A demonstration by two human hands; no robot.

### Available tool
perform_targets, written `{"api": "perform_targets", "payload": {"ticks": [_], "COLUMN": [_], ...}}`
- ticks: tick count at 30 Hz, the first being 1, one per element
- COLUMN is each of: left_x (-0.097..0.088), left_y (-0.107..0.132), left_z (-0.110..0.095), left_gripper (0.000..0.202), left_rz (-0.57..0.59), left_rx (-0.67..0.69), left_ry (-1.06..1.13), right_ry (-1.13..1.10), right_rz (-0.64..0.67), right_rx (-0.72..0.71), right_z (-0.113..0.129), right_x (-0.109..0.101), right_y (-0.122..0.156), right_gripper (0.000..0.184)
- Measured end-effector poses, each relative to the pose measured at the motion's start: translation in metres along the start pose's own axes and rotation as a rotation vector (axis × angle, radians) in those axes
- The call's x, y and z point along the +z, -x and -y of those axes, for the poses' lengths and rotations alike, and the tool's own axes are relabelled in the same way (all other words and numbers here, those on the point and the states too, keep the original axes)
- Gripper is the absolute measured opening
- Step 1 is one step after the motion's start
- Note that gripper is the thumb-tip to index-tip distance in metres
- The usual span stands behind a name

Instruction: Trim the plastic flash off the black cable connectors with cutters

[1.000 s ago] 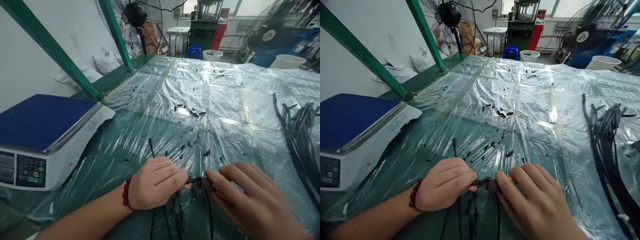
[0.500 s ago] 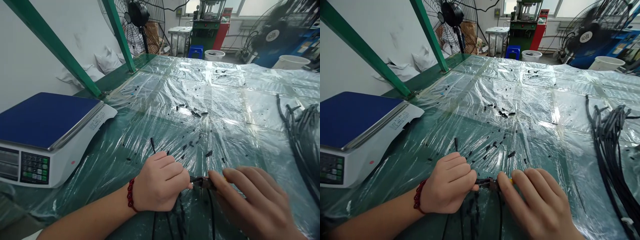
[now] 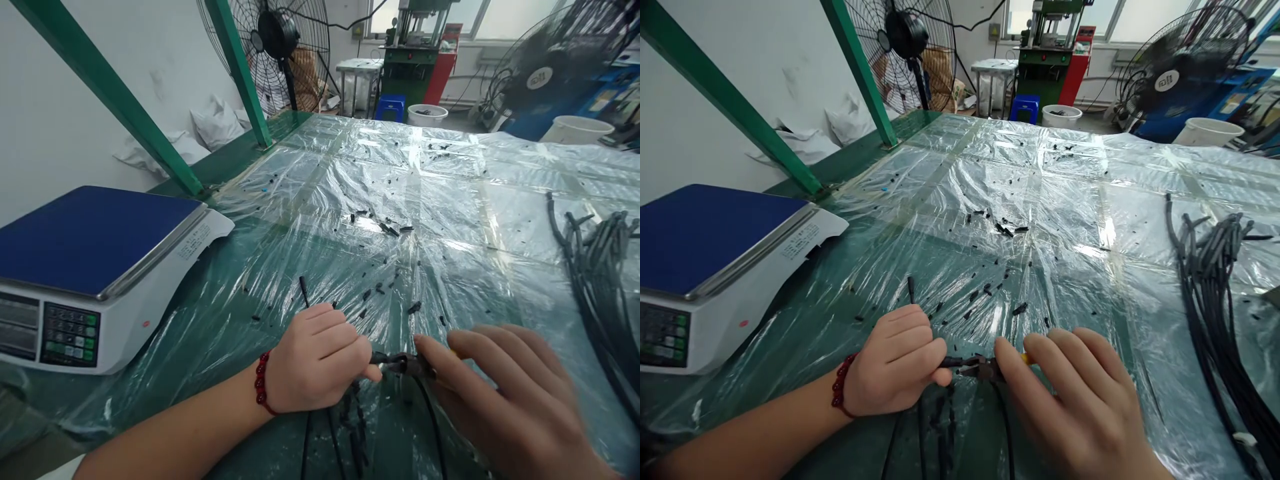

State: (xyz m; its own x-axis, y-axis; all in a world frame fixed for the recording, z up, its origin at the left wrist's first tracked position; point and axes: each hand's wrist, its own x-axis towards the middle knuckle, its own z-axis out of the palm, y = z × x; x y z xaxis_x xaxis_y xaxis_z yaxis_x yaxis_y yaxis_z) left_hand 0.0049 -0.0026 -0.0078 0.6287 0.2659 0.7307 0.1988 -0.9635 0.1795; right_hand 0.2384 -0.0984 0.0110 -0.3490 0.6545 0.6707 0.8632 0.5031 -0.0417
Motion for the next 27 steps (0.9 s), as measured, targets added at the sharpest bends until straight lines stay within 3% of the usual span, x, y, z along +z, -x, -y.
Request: {"api": "perform_targets", "payload": {"ticks": [8, 19, 27], "left_x": [-0.0039, -0.0044, -0.0008], "left_y": [-0.0027, -0.0026, 0.0005], "left_z": [-0.0004, -0.0034, -0.0056], "left_gripper": [0.023, 0.021, 0.023], "left_rz": [-0.010, 0.014, 0.012], "left_rx": [0.036, 0.016, -0.006], "left_ry": [-0.057, -0.067, -0.040], "right_ry": [0.018, 0.013, -0.050], "right_rz": [0.030, 0.016, 0.054], "right_rx": [0.081, 0.016, 0.014], "right_z": [0.0042, 0.0043, 0.0033], "right_x": [0.0035, 0.0051, 0.0052], "right_y": [-0.0044, -0.0013, -0.0032], "right_gripper": [0.017, 0.021, 0.013]}}
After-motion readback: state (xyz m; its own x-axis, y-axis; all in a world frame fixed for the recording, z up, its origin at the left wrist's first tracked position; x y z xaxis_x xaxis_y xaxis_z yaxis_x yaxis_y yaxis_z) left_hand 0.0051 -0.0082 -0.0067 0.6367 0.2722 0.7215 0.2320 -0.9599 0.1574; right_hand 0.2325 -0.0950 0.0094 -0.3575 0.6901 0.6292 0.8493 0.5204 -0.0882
